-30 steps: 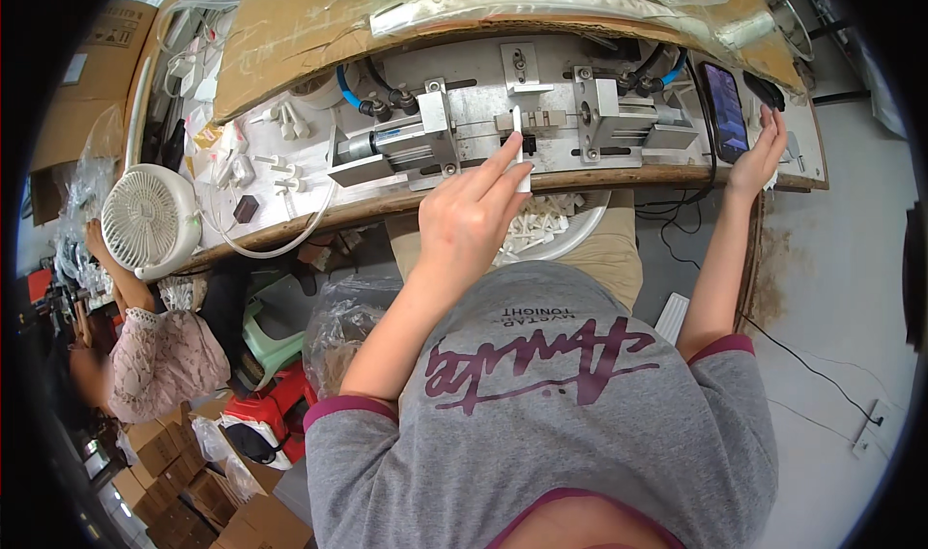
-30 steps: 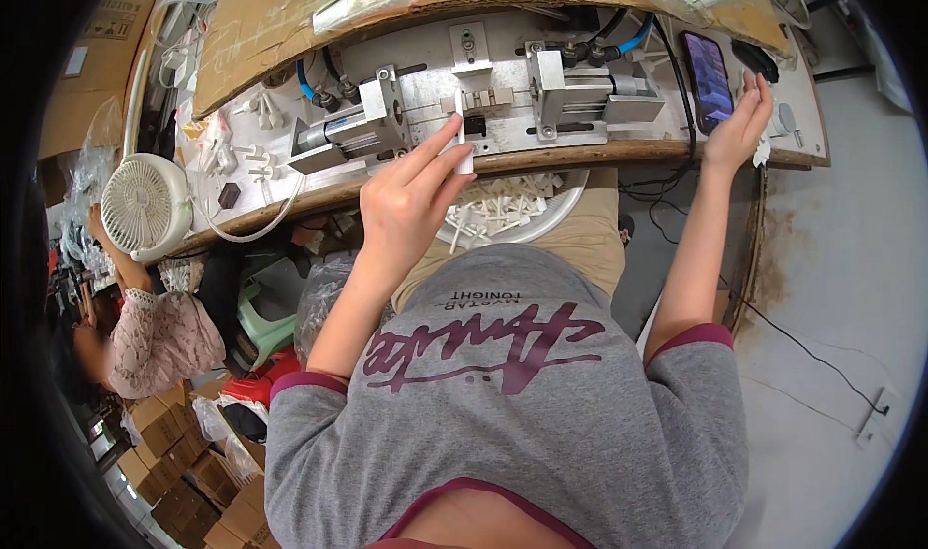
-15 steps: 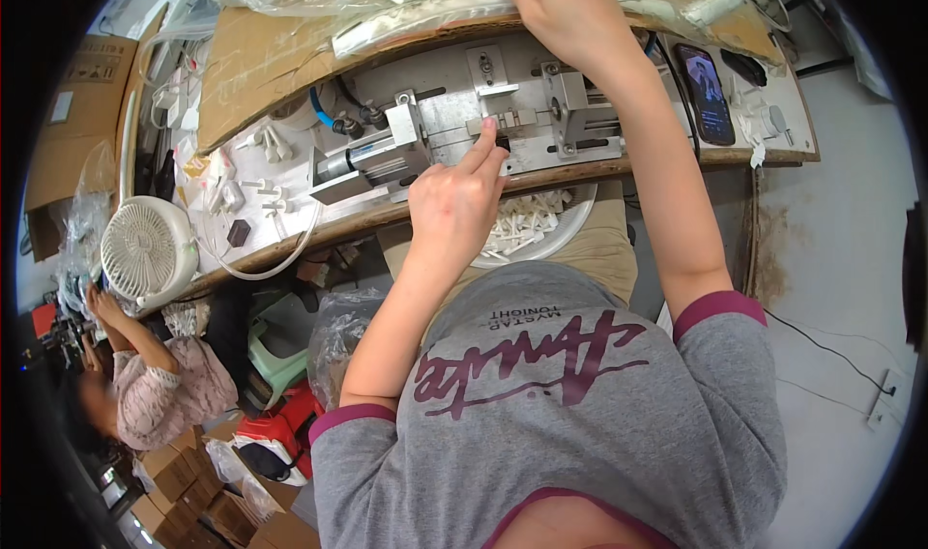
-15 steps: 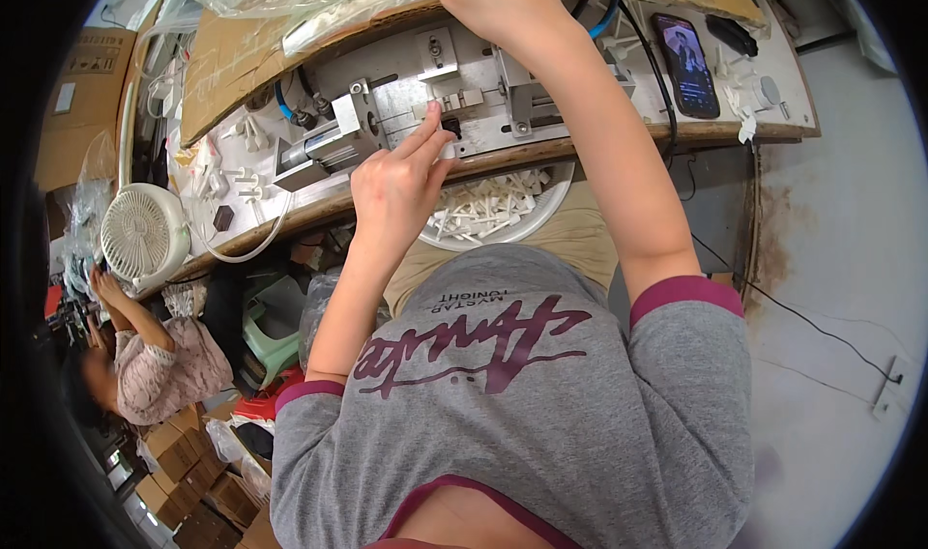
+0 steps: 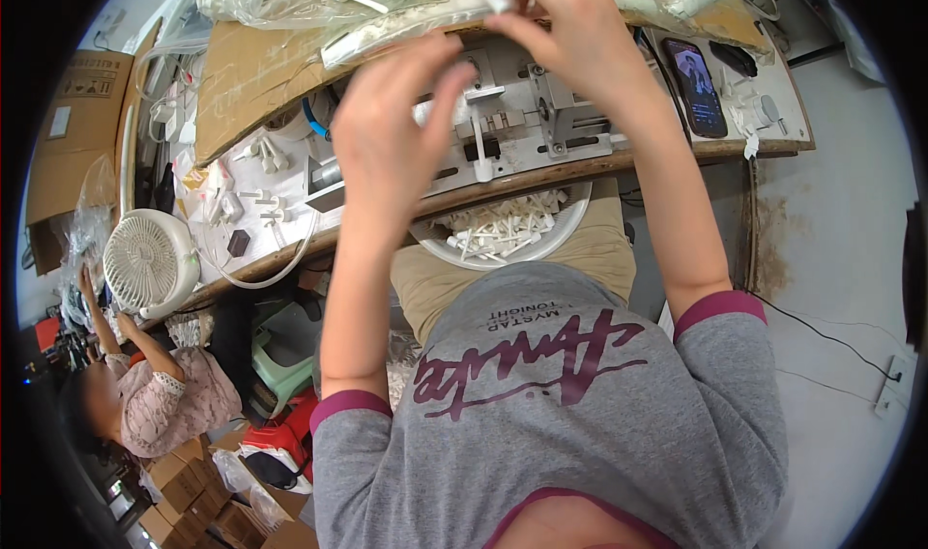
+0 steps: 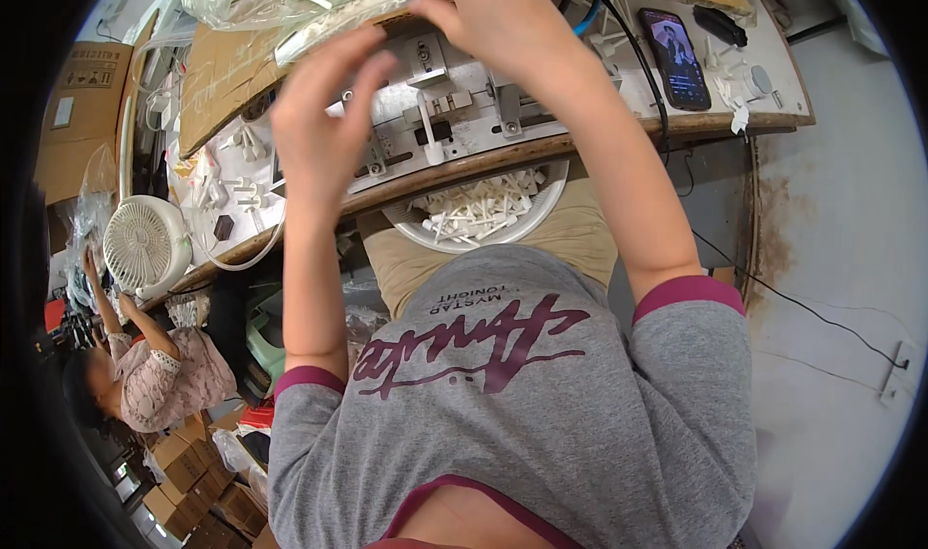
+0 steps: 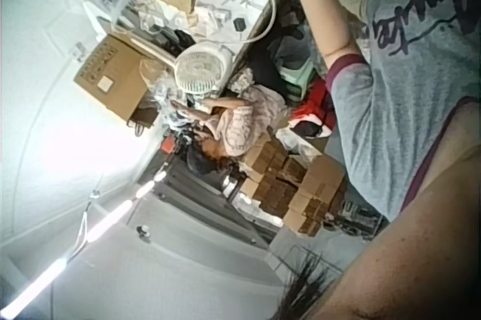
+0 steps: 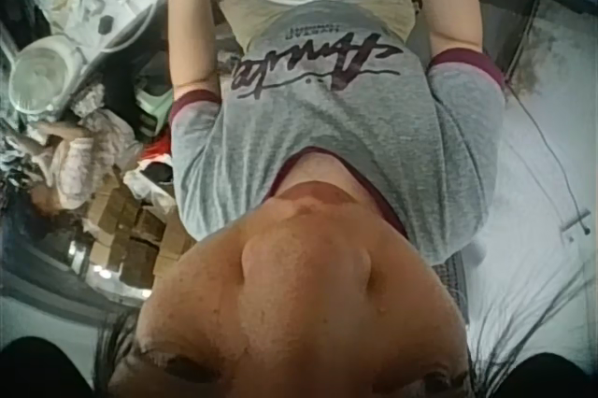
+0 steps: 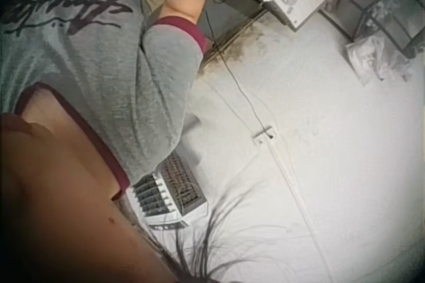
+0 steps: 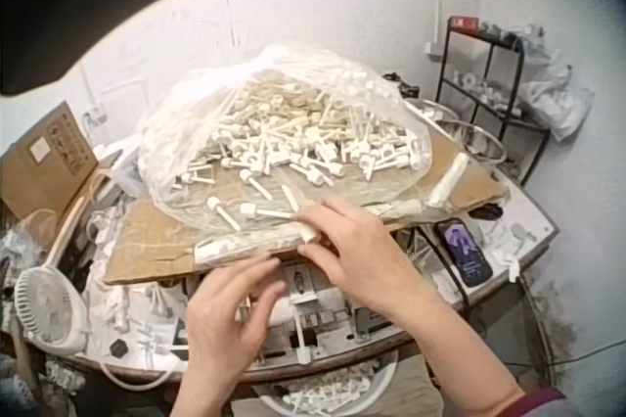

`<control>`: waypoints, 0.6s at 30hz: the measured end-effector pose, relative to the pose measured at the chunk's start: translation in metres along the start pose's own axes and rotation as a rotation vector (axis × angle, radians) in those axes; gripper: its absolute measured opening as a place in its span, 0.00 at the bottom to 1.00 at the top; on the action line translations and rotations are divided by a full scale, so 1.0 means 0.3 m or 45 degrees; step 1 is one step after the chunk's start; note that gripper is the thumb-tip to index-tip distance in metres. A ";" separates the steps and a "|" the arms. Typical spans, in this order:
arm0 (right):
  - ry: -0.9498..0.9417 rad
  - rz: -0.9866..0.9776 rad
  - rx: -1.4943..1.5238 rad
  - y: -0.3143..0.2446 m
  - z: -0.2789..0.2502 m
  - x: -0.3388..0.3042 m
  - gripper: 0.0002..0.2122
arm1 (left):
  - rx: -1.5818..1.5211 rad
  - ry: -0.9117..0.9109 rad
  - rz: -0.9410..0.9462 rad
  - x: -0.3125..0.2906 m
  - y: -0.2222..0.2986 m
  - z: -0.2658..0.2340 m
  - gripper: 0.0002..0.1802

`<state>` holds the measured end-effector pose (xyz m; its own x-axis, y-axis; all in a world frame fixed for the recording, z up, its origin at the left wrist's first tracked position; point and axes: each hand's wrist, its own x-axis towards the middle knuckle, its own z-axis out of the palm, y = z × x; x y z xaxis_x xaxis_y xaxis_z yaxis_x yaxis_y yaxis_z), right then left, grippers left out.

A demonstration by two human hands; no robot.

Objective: Assembling small plastic components using a pneumatic jig or machine.

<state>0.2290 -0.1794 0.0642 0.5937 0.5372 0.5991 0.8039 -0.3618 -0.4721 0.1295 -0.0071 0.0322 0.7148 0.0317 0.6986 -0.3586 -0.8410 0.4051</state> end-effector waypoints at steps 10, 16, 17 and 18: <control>-0.071 -0.123 -0.072 -0.098 0.158 -0.415 0.13 | 0.112 -0.293 0.011 0.249 -0.190 0.088 0.13; -0.119 -0.128 -0.436 -0.112 0.233 -0.422 0.09 | 0.172 -0.301 0.014 0.227 -0.119 0.036 0.11; -0.135 -0.139 -0.466 -0.117 0.236 -0.405 0.08 | 0.144 -0.268 0.009 0.215 -0.107 0.029 0.11; -0.151 -0.149 -0.496 -0.122 0.236 -0.388 0.07 | 0.163 -0.228 -0.001 0.204 -0.100 0.020 0.11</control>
<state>0.1278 -0.1747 -0.0339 0.5078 0.6671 0.5450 0.8327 -0.5422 -0.1121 0.1876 0.0167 0.0593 0.8146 -0.0545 0.5775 -0.2870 -0.9030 0.3197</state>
